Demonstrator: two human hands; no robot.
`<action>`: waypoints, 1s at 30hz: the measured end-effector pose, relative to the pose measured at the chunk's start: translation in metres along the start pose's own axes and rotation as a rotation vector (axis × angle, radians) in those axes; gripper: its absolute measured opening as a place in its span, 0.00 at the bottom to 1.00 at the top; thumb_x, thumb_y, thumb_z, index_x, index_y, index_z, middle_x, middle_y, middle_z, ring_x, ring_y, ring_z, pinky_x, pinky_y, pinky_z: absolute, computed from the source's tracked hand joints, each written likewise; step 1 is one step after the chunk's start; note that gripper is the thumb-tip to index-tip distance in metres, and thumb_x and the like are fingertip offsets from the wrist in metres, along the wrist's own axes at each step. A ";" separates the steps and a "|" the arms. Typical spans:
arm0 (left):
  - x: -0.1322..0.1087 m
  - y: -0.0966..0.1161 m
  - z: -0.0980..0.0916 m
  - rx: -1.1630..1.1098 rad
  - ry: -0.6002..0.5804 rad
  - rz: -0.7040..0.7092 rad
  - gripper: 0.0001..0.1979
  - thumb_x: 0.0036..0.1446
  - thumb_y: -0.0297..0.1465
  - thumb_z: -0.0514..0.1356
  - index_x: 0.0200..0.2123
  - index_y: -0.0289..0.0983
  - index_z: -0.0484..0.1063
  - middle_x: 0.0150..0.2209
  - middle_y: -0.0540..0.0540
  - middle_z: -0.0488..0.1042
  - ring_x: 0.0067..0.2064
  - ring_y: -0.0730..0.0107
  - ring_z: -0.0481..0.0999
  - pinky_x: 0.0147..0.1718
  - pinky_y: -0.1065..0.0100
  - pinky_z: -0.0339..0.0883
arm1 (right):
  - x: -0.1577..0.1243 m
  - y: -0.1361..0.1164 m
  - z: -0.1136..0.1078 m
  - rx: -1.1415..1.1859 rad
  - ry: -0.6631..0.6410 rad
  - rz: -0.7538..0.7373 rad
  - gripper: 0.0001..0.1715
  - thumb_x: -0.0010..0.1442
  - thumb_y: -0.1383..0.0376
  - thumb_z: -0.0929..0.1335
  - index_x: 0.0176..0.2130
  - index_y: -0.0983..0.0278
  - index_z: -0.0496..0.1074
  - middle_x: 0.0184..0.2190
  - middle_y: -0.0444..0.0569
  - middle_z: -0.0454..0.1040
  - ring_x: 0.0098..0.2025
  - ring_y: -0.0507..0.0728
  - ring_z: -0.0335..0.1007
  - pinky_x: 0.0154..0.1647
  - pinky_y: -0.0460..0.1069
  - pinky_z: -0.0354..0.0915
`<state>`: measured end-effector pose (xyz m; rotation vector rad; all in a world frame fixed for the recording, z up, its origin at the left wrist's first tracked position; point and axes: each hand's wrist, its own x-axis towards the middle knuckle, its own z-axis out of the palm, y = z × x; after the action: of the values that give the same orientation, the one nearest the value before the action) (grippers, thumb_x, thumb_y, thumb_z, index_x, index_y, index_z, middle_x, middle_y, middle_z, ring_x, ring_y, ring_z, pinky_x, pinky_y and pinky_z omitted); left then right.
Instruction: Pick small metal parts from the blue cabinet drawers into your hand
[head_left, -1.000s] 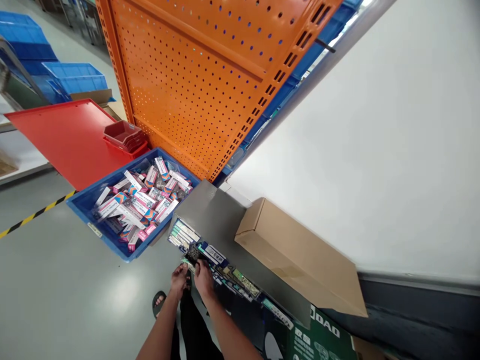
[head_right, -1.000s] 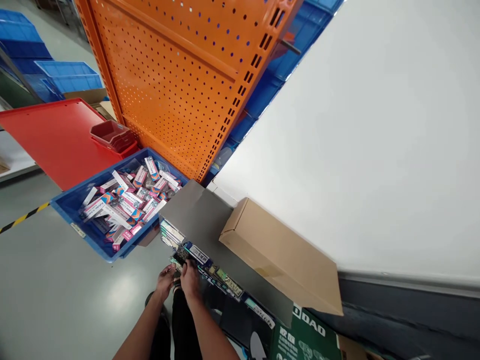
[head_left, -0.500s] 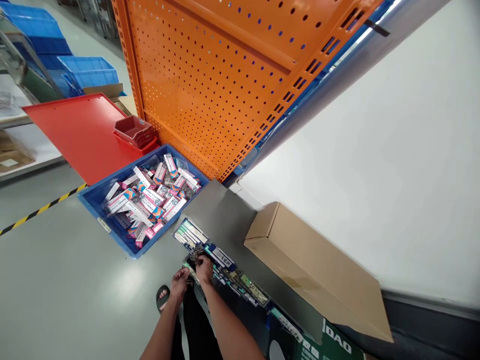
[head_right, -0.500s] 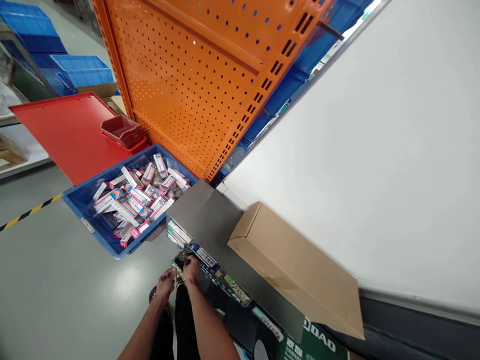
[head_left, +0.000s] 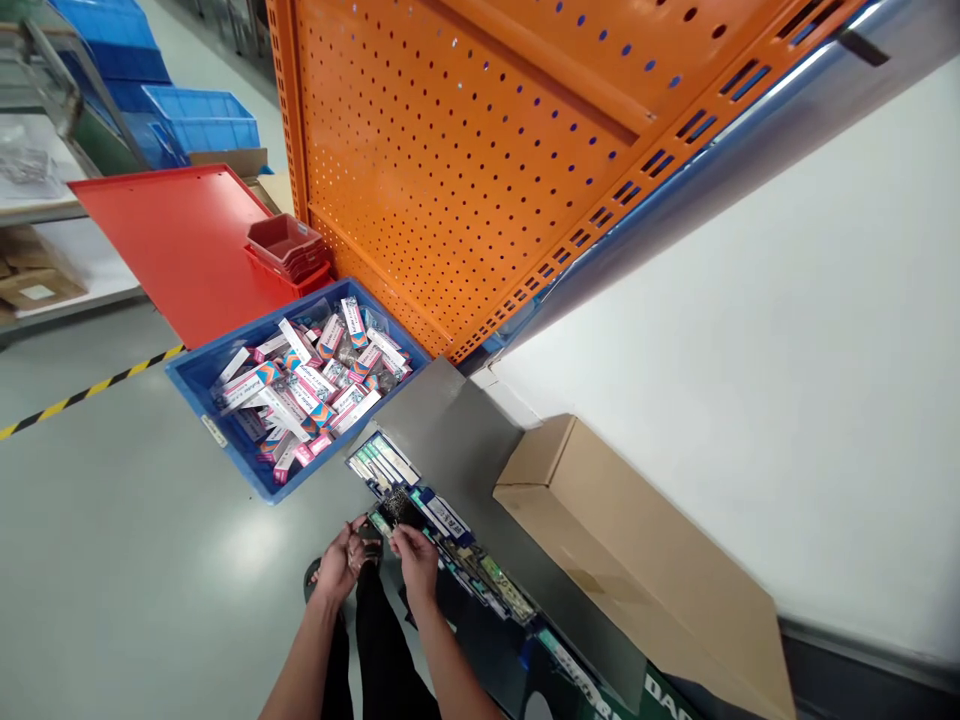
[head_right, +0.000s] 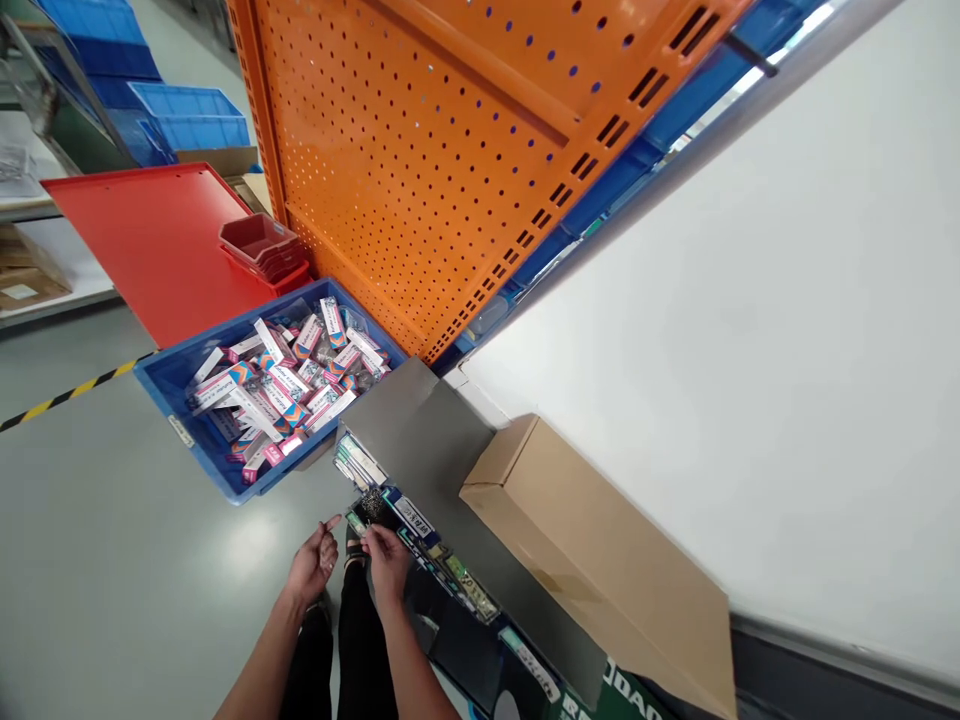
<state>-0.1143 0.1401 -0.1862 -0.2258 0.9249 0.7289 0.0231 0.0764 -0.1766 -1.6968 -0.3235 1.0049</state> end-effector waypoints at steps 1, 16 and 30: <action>-0.006 0.000 0.003 -0.004 -0.012 0.000 0.15 0.74 0.28 0.52 0.57 0.29 0.70 0.22 0.52 0.68 0.21 0.77 0.70 0.20 0.78 0.66 | -0.007 -0.008 -0.001 0.002 -0.043 -0.016 0.26 0.55 0.45 0.74 0.39 0.64 0.80 0.32 0.53 0.81 0.33 0.61 0.80 0.37 0.52 0.77; -0.060 -0.027 0.045 -0.168 -0.217 -0.008 0.27 0.76 0.35 0.48 0.74 0.35 0.54 0.66 0.34 0.69 0.68 0.57 0.68 0.67 0.58 0.63 | -0.048 -0.094 -0.015 -0.215 -0.293 -0.146 0.15 0.62 0.57 0.73 0.44 0.63 0.83 0.43 0.55 0.82 0.43 0.63 0.80 0.48 0.54 0.77; -0.071 -0.034 0.046 -0.174 -0.260 0.028 0.23 0.74 0.33 0.52 0.68 0.33 0.65 0.66 0.33 0.68 0.71 0.53 0.63 0.71 0.53 0.57 | -0.052 -0.109 -0.026 -0.246 -0.329 -0.183 0.15 0.63 0.59 0.72 0.46 0.63 0.83 0.44 0.55 0.82 0.45 0.63 0.80 0.52 0.55 0.76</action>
<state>-0.0896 0.1024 -0.1069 -0.2651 0.6185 0.8439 0.0400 0.0661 -0.0548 -1.6780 -0.8315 1.1418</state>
